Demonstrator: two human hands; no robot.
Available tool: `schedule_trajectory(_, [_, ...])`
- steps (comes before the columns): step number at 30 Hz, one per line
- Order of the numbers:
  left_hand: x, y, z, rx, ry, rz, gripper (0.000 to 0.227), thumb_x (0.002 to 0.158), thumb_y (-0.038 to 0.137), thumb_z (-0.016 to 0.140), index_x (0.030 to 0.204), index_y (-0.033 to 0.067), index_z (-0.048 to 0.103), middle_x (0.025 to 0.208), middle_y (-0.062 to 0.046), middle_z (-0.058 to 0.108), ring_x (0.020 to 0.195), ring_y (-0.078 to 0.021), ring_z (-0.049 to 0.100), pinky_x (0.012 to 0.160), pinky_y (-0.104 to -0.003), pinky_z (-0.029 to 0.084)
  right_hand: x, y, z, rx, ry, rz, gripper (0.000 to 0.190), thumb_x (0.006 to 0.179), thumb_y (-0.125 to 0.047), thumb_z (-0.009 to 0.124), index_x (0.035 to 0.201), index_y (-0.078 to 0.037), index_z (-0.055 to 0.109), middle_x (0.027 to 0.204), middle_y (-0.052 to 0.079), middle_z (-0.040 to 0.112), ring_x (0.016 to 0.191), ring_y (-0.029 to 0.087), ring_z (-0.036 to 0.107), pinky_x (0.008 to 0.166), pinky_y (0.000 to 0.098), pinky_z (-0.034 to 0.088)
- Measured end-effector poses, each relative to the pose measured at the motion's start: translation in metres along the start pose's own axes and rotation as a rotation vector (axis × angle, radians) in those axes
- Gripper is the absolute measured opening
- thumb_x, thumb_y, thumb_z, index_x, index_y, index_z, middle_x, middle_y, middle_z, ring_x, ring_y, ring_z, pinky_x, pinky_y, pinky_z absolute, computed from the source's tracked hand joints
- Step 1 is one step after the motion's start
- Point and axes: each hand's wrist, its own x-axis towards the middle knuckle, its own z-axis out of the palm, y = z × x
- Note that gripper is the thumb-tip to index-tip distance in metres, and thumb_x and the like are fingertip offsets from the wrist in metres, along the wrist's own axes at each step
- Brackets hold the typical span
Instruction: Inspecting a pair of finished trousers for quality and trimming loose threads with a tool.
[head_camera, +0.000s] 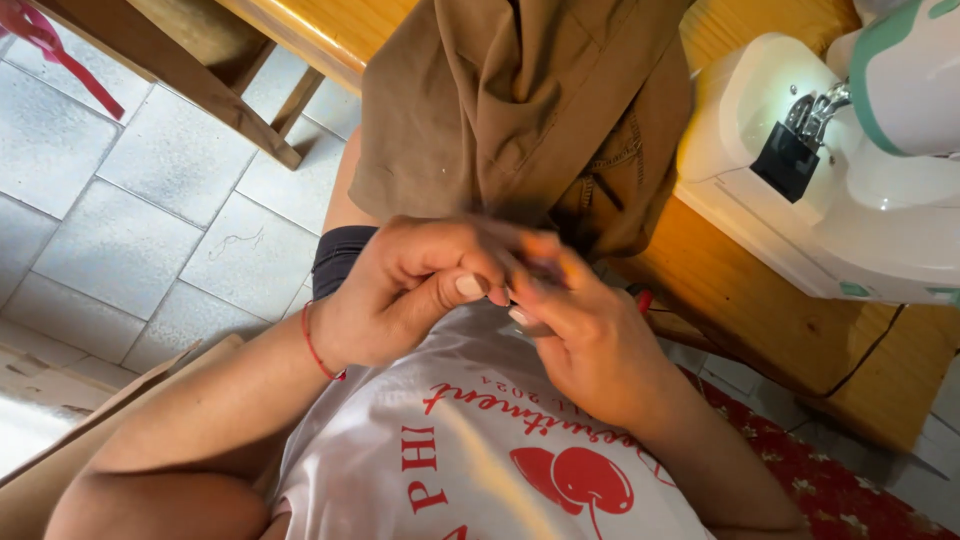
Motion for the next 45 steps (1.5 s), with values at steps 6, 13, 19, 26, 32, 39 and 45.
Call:
schedule_trajectory(6, [0.028, -0.013, 0.007, 0.43, -0.06, 0.179, 0.05, 0.131, 0.043, 0.031, 0.109, 0.0133, 0.066, 0.094, 0.002, 0.066, 0.083, -0.0251, 0.065, 0.094, -0.043, 0.046, -0.02, -0.017, -0.028, -0.026, 0.378, 0.061, 0.023, 0.119, -0.01, 0.063, 0.129, -0.002, 0.081, 0.122, 0.02, 0.078, 0.109, 0.032, 0.076, 0.098, 0.0405, 0.061])
schedule_trajectory(13, [0.033, -0.006, 0.015, 0.404, -0.139, 0.188, 0.027, 0.129, 0.017, 0.044, 0.119, 0.0048, 0.065, 0.103, -0.01, 0.06, 0.088, -0.0294, 0.059, 0.079, -0.04, 0.051, -0.016, 0.014, -0.004, -0.164, 0.299, 0.107, 0.051, 0.101, 0.006, 0.062, 0.145, -0.007, 0.084, 0.127, 0.015, 0.077, 0.108, 0.037, 0.081, 0.093, 0.0484, 0.064])
schedule_trajectory(19, [0.03, -0.026, -0.011, 1.481, -0.31, 0.355, 0.006, 0.116, 0.017, 0.071, 0.111, 0.0194, 0.072, 0.114, 0.0, 0.069, 0.07, -0.022, 0.066, 0.056, -0.043, 0.053, -0.01, 0.02, 0.011, -0.12, 0.341, 0.043, 0.026, 0.107, 0.008, 0.079, 0.125, -0.006, 0.091, 0.12, 0.009, 0.08, 0.099, 0.023, 0.084, 0.086, 0.0377, 0.072])
schedule_trajectory(26, [0.011, -0.017, -0.021, 1.651, -0.276, 0.307, 0.018, 0.11, 0.007, 0.067, 0.099, 0.0202, 0.071, 0.106, -0.001, 0.058, 0.067, -0.0191, 0.059, 0.051, -0.04, 0.046, -0.01, 0.018, 0.01, -0.107, 0.24, 0.061, 0.056, 0.095, 0.018, 0.062, 0.14, -0.006, 0.085, 0.128, 0.009, 0.079, 0.102, 0.021, 0.086, 0.087, 0.0396, 0.072])
schedule_trajectory(32, [-0.017, -0.039, -0.02, 1.592, -0.243, 0.069, 0.015, 0.119, 0.025, 0.066, 0.106, 0.0207, 0.07, 0.102, -0.001, 0.065, 0.069, -0.0242, 0.069, 0.052, -0.044, 0.052, -0.006, 0.015, 0.01, -0.074, 0.244, 0.095, 0.033, 0.109, 0.008, 0.07, 0.137, -0.003, 0.084, 0.129, 0.011, 0.078, 0.1, 0.023, 0.086, 0.093, 0.0374, 0.072])
schedule_trajectory(39, [-0.016, -0.062, -0.002, 1.537, -0.047, -0.236, 0.033, 0.118, 0.049, 0.074, 0.094, 0.0265, 0.071, 0.076, -0.002, 0.074, 0.063, -0.0341, 0.072, 0.052, -0.052, 0.049, 0.007, -0.006, -0.008, -0.021, 0.147, 0.262, 0.074, 0.127, -0.046, 0.044, 0.187, -0.005, 0.031, 0.155, 0.025, 0.051, 0.136, 0.044, 0.071, 0.115, 0.0603, 0.064])
schedule_trajectory(45, [-0.023, -0.06, 0.003, 1.229, 0.134, -0.265, 0.018, 0.117, 0.033, 0.066, 0.114, 0.0285, 0.083, 0.09, -0.002, 0.085, 0.077, -0.036, 0.079, 0.061, -0.054, 0.053, 0.001, -0.015, -0.018, -0.085, 0.097, 0.26, 0.076, 0.122, -0.015, 0.053, 0.193, -0.011, 0.026, 0.133, 0.014, 0.061, 0.112, 0.033, 0.075, 0.097, 0.0513, 0.063])
